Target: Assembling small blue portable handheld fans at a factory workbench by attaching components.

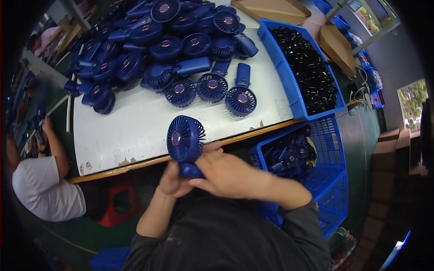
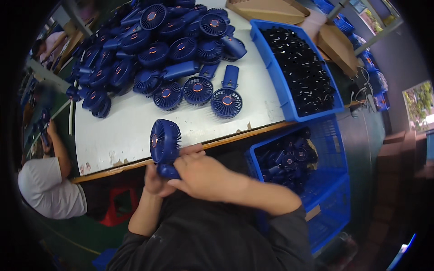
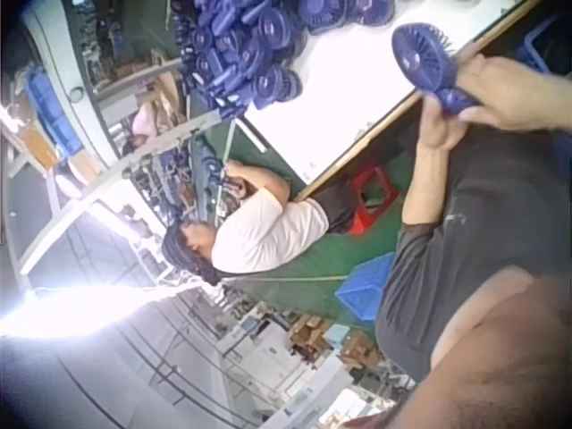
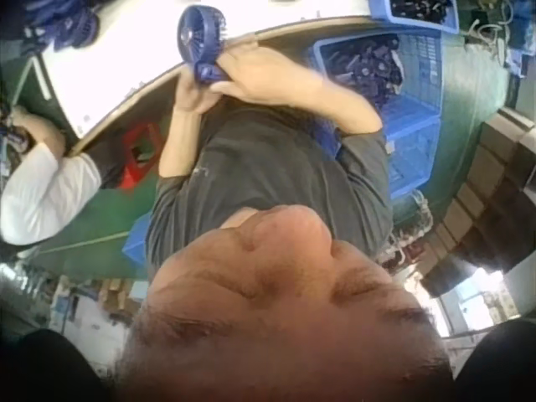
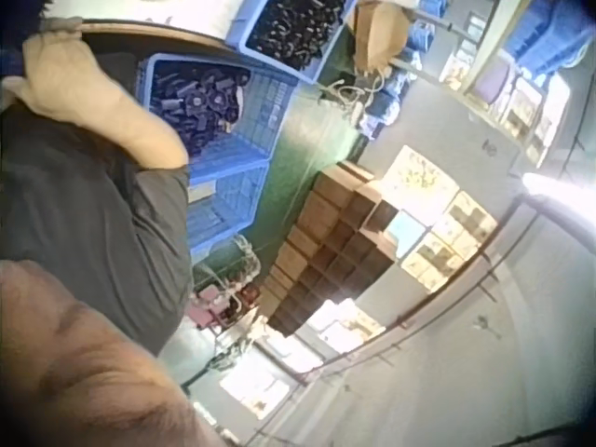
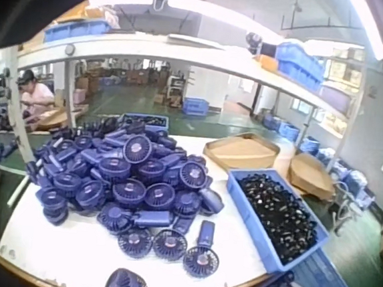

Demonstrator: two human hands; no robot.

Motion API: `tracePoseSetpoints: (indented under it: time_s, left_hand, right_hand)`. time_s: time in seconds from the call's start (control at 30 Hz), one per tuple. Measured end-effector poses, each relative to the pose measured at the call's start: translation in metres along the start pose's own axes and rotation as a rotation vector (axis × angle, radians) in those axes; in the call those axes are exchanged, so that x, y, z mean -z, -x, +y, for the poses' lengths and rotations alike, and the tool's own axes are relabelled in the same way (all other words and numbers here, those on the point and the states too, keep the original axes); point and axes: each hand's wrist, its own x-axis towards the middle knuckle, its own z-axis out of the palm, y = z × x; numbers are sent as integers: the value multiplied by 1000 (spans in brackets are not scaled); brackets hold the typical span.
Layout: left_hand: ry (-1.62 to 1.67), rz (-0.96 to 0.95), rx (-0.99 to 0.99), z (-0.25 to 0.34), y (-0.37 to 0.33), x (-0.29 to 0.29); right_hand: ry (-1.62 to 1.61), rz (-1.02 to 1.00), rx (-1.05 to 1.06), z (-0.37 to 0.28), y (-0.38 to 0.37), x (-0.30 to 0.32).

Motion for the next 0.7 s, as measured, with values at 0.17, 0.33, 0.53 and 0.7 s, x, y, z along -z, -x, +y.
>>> tracePoseSetpoints:
  time_s: [0.17, 0.33, 0.53, 0.7]
  left_hand:
    - [-36, 56, 130, 12, 12, 1]
    - [1, -57, 1, 23, 13, 9]
    - [-221, -4, 15, 31, 30, 12]
    - [-627, 233, 114, 22, 24, 8]
  right_hand:
    - [238, 333, -563, 94, -2, 148]
    - [839, 312, -837, 282, 69, 215]
    - [822, 460, -640, 282, 54, 224]
    - [656, 857, -471, 239, 30, 206]
